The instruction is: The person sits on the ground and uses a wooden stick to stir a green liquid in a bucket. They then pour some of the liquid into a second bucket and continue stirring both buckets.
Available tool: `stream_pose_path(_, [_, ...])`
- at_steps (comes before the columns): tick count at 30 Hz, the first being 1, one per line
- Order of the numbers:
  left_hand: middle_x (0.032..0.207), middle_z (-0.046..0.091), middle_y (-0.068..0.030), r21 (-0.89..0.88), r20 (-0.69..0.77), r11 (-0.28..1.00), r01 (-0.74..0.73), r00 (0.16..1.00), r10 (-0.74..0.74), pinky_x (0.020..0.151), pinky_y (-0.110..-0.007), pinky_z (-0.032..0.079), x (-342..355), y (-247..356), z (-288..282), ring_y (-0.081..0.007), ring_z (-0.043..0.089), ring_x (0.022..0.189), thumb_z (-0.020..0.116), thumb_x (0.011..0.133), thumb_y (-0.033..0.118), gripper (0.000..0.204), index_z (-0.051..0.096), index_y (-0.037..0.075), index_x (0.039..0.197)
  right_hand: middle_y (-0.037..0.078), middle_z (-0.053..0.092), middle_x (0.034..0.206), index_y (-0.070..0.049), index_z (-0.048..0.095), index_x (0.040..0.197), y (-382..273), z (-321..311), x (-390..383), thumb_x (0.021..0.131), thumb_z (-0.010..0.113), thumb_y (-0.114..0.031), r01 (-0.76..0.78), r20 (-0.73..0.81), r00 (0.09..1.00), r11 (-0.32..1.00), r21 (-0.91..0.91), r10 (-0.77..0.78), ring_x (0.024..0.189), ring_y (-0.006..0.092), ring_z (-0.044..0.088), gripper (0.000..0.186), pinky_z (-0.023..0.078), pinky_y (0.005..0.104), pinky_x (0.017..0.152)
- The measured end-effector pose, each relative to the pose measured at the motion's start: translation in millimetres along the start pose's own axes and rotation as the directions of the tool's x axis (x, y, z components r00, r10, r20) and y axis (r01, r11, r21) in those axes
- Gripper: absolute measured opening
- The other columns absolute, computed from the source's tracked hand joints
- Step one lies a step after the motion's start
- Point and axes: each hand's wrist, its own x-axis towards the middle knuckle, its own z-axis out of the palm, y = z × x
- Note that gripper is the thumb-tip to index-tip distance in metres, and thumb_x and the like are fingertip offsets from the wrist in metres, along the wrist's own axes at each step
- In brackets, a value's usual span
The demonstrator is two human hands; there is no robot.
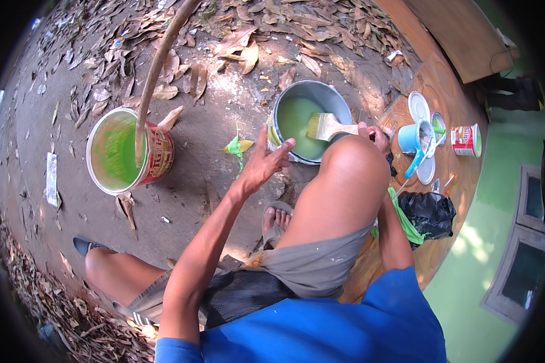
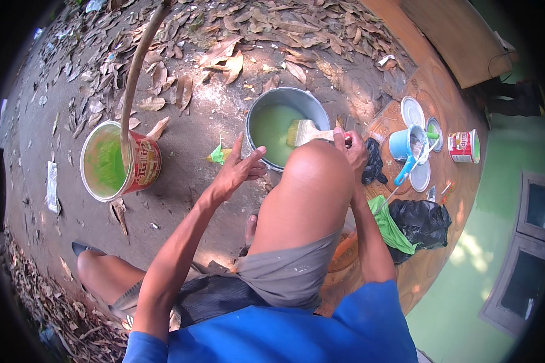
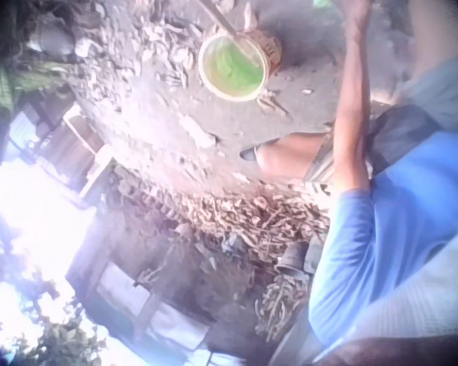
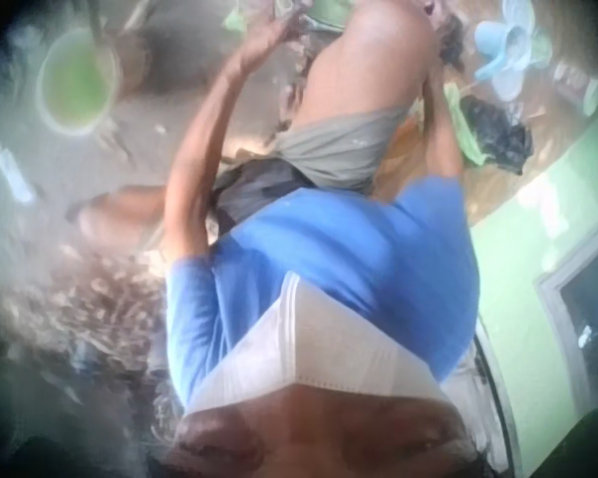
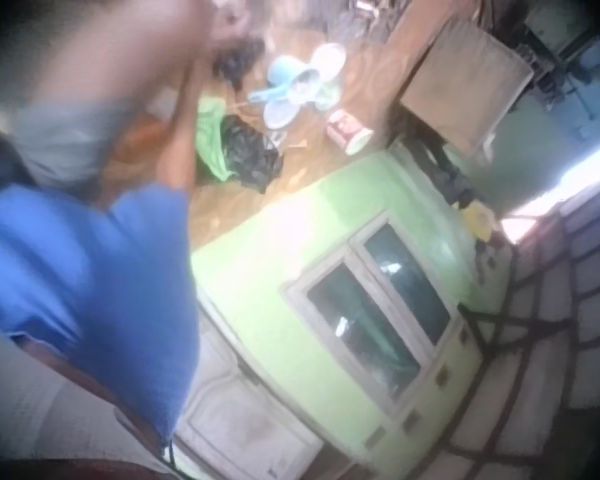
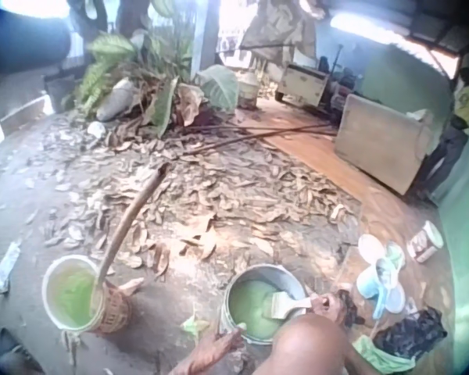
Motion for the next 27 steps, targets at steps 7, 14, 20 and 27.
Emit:
stream_pose_path(7, [0.102, 0.062, -0.0238, -0.037, 0.064, 0.999, -0.018, 0.998, 0.020, 0.064, -0.036, 0.058, 19, -15, -5, -0.0258, 0.067, 0.076, 0.068, 0.085, 0.036, 0.110, -0.017, -0.001, 0.145, -0.003, 0.047, 0.059, -0.007, 0.051, 0.073, 34, 37, 15, 0.083, 0.071, -0.033, -0.297, 0.169, 0.945, 0.951, 0.088, 0.280, 0.055, 0.0073, 0.040, 0.034, 0.036, 0.0282, 0.050])
stream_pose_path(14, [0.101, 0.062, -0.0261, -0.160, 0.030, 0.987, 0.000, 1.000, 0.005, 0.058, -0.038, 0.060, 23, 2, 15, -0.0295, 0.069, 0.068, 0.052, 0.085, 0.013, 0.098, -0.028, 0.002, 0.141, 0.003, 0.049, 0.059, -0.005, 0.046, 0.067, 55, 39, 28, 0.081, 0.071, -0.029, 0.046, 0.056, 0.997, 0.999, -0.023, -0.045, 0.054, 0.0148, 0.042, 0.038, 0.038, 0.0356, 0.050])
stream_pose_path(20, [0.106, 0.057, -0.0208, -0.322, 0.017, 0.945, 0.062, 0.998, -0.060, 0.055, -0.036, 0.060, -4, 16, 11, -0.0284, 0.069, 0.066, 0.043, 0.088, 0.007, 0.088, -0.025, 0.017, 0.142, 0.001, 0.050, 0.060, -0.006, 0.049, 0.073, -27, 15, 43, 0.084, 0.070, -0.022, -0.015, 0.405, 0.910, 0.968, 0.249, -0.090, 0.047, 0.0077, 0.047, 0.029, 0.039, 0.0243, 0.039])
stream_pose_path(27, [0.103, 0.059, -0.0214, -0.450, -0.172, 0.891, -0.054, 0.985, -0.027, 0.051, -0.030, 0.057, -87, 30, -2, -0.0249, 0.068, 0.063, 0.045, 0.087, 0.007, 0.083, -0.018, 0.014, 0.141, 0.001, 0.051, 0.065, -0.005, 0.049, 0.072, -157, -3, 46, 0.082, 0.070, -0.015, 0.041, 0.808, 0.554, 0.976, 0.212, -0.199, 0.048, 0.0066, 0.050, 0.025, 0.040, 0.0217, 0.039])
